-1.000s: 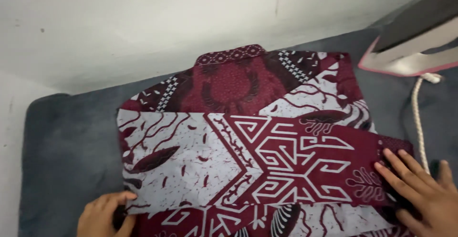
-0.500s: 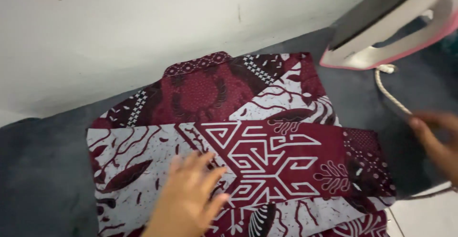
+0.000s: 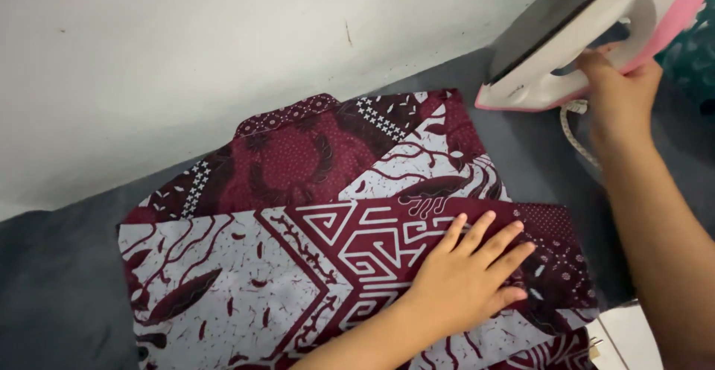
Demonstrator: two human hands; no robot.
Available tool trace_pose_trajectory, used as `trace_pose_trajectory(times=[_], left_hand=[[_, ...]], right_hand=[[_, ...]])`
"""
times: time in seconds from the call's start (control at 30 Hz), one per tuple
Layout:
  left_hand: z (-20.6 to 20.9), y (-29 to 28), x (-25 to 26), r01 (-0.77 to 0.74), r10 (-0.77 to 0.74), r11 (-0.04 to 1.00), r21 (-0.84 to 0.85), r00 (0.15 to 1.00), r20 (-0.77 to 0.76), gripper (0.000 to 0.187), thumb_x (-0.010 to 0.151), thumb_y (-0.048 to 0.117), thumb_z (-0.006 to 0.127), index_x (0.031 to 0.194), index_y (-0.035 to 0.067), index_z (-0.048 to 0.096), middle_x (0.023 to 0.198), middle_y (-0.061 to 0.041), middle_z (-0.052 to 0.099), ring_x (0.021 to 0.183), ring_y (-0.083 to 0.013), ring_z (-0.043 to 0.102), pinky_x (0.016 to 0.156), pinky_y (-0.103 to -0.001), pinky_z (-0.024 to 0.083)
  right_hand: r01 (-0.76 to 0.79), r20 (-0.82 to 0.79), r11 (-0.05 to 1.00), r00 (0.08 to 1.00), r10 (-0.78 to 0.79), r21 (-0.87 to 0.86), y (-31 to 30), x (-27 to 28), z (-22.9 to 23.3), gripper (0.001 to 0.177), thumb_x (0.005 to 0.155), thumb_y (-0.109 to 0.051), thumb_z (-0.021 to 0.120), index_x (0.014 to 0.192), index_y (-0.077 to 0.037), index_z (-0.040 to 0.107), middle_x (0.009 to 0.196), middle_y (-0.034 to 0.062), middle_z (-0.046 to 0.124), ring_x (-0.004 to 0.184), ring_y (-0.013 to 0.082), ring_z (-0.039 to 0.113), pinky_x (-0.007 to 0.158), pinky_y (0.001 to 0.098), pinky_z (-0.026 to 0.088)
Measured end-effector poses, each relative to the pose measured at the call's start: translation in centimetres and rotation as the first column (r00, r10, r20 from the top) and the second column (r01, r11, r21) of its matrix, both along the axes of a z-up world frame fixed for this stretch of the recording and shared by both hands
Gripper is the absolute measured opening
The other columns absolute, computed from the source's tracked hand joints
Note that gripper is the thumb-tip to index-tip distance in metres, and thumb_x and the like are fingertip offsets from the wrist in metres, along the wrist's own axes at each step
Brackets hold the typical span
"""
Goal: Ironing a patterned shirt on a flat mat and then folding it into a compact shape.
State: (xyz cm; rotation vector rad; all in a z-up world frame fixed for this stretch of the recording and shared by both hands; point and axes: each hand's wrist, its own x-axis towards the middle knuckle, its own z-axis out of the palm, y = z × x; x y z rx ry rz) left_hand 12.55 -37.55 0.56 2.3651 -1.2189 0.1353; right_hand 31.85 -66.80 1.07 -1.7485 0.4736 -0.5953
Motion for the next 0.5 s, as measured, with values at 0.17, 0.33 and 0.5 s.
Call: trace_pose_trajectory(times=[0.17, 0.33, 0.5], left_hand=[[-0.4, 0.0, 0.0, -0.001, 0.004, 0.999, 0.052, 0.999, -0.046, 0.068, 0.102, 0.053, 0.037, 0.159, 0.017, 0.043, 0.17, -0.003, 0.038, 0.157, -0.0338, 0.034, 0.127, -0.06, 0.022], [0.2, 0.1, 0.2, 0.001, 0.004, 0.999, 0.042, 0.995, -0.096, 0.072, 0.1, 0.052, 0.036, 0.16, 0.012, 0.04, 0.171, -0.011, 0.034, 0.158, -0.0347, 0.031, 0.128, -0.057, 0.018], [0.3, 0.1, -0.1, -0.057, 0.057, 0.998, 0.004, 0.99, -0.126, 0.076, 0.099, 0.051, 0.035, 0.158, 0.002, 0.04, 0.169, -0.021, 0.034, 0.158, -0.0357, 0.029, 0.129, -0.055, 0.015]], right_hand=[[0.006, 0.306, 1.0, 0.952, -0.008, 0.007, 0.6, 1.0, -1.4, 0.019, 0.096, -0.008, 0.075, 0.085, -0.016, 0.062, 0.077, 0.0027, 0.069, 0.074, 0.0108, 0.065, 0.079, 0.0272, 0.054], [0.208, 0.46, 0.954, 0.884, -0.088, -0.218, 0.5, -2.0, 1.5, 0.015, 0.097, 0.003, 0.075, 0.107, -0.006, 0.068, 0.09, 0.0042, 0.064, 0.078, 0.0133, 0.06, 0.068, 0.0309, 0.052], [0.009, -0.027, 0.947, 0.999, -0.019, -0.322, -1.5, -14.0, 5.1, 0.016, 0.106, -0.01, 0.067, 0.116, 0.003, 0.065, 0.091, 0.0169, 0.063, 0.071, 0.0298, 0.057, 0.059, 0.0437, 0.05]])
